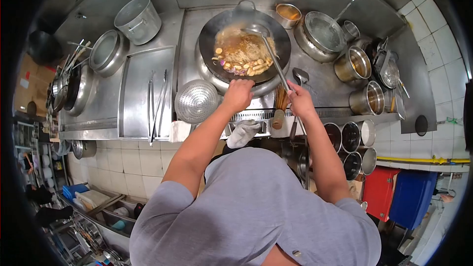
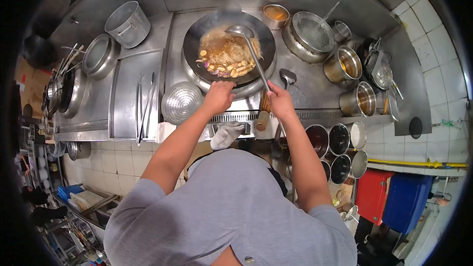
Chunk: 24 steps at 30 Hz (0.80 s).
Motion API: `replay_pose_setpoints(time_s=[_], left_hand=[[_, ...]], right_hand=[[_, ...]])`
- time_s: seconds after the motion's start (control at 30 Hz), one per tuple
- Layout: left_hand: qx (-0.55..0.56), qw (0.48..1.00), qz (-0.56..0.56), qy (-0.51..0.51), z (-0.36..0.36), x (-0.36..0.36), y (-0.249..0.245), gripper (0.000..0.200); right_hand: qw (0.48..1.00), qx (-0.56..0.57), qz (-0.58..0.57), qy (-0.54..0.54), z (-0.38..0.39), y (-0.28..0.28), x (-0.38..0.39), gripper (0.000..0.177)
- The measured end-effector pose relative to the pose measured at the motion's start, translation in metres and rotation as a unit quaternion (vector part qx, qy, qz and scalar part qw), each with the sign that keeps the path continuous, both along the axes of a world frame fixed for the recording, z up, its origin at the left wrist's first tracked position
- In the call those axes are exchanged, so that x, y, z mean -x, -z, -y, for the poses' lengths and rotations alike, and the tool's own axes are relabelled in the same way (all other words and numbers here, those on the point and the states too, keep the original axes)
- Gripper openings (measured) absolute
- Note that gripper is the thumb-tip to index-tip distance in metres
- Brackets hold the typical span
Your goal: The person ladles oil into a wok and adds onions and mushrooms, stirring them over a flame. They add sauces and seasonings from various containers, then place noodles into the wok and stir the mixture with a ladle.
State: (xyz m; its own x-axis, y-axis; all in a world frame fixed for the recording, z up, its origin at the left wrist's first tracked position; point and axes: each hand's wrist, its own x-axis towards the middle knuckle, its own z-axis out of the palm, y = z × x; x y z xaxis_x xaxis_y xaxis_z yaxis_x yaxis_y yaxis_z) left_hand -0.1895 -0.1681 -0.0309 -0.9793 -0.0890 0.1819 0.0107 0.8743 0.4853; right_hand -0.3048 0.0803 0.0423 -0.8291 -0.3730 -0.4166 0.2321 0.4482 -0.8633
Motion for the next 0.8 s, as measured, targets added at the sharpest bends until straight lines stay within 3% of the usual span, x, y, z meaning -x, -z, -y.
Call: replay_pose_setpoints(time_s=[0.13, 0.17, 0.2, 0.23, 0.3, 0.33, 0.4, 0.43, 0.57, 0.63, 0.67, 0.77, 0.8], left_hand=[[0.01, 1.0, 0.008, -0.012, -0.004, 0.001, -0.002, 0.037], [0.006, 1.0, -0.004, -0.011, -0.004, 0.0, -0.002, 0.037], [0.004, 1.0, -0.015, -0.01, -0.002, -0.001, -0.002, 0.037], [0.007, 1.0, -0.016, -0.011, -0.001, -0.001, -0.004, 0.037], [0.001, 1.0, 0.014, -0.002, 0.001, -0.002, -0.005, 0.037], [0.0, 1.0, 0.015, -0.002, 0.0, -0.003, -0.004, 0.037], [0.005, 1.0, -0.001, -0.005, 0.0, -0.002, -0.004, 0.038], [0.002, 1.0, 0.0, -0.008, 0.0, -0.002, -0.005, 0.038], [0.008, 1.0, 0.005, -0.002, 0.001, -0.001, -0.005, 0.039], [0.007, 1.0, 0.01, 0.002, 0.001, -0.003, -0.002, 0.038], [0.009, 1.0, 0.007, 0.0, 0.0, -0.003, -0.002, 0.037], [0.008, 1.0, -0.003, -0.012, -0.001, -0.002, -0.003, 0.036], [0.007, 1.0, -0.008, -0.017, -0.003, -0.003, -0.002, 0.036]], right_hand=[[0.999, -0.012, -0.028, -0.012, 0.001, 0.031, 0.006, 0.05], [0.997, -0.057, 0.047, -0.017, -0.003, 0.026, 0.012, 0.049], [0.997, -0.056, 0.049, -0.017, -0.005, 0.03, 0.011, 0.049], [0.99, -0.074, -0.109, -0.057, -0.006, 0.037, 0.011, 0.048], [0.912, -0.083, -0.387, -0.11, -0.008, 0.052, 0.003, 0.048], [0.912, -0.083, -0.386, -0.111, -0.012, 0.054, -0.007, 0.048], [0.978, -0.071, -0.173, -0.087, -0.015, 0.053, -0.013, 0.048], [0.985, -0.092, -0.112, -0.094, -0.014, 0.048, -0.012, 0.049], [0.99, -0.07, -0.093, -0.08, -0.018, 0.035, -0.012, 0.049], [0.977, -0.009, -0.201, -0.075, -0.035, 0.046, -0.028, 0.05], [0.977, -0.011, -0.201, -0.075, -0.042, 0.042, -0.039, 0.05], [0.996, -0.065, 0.059, -0.032, -0.057, 0.013, -0.055, 0.053], [0.996, -0.066, 0.062, -0.028, -0.059, 0.018, -0.055, 0.053]])
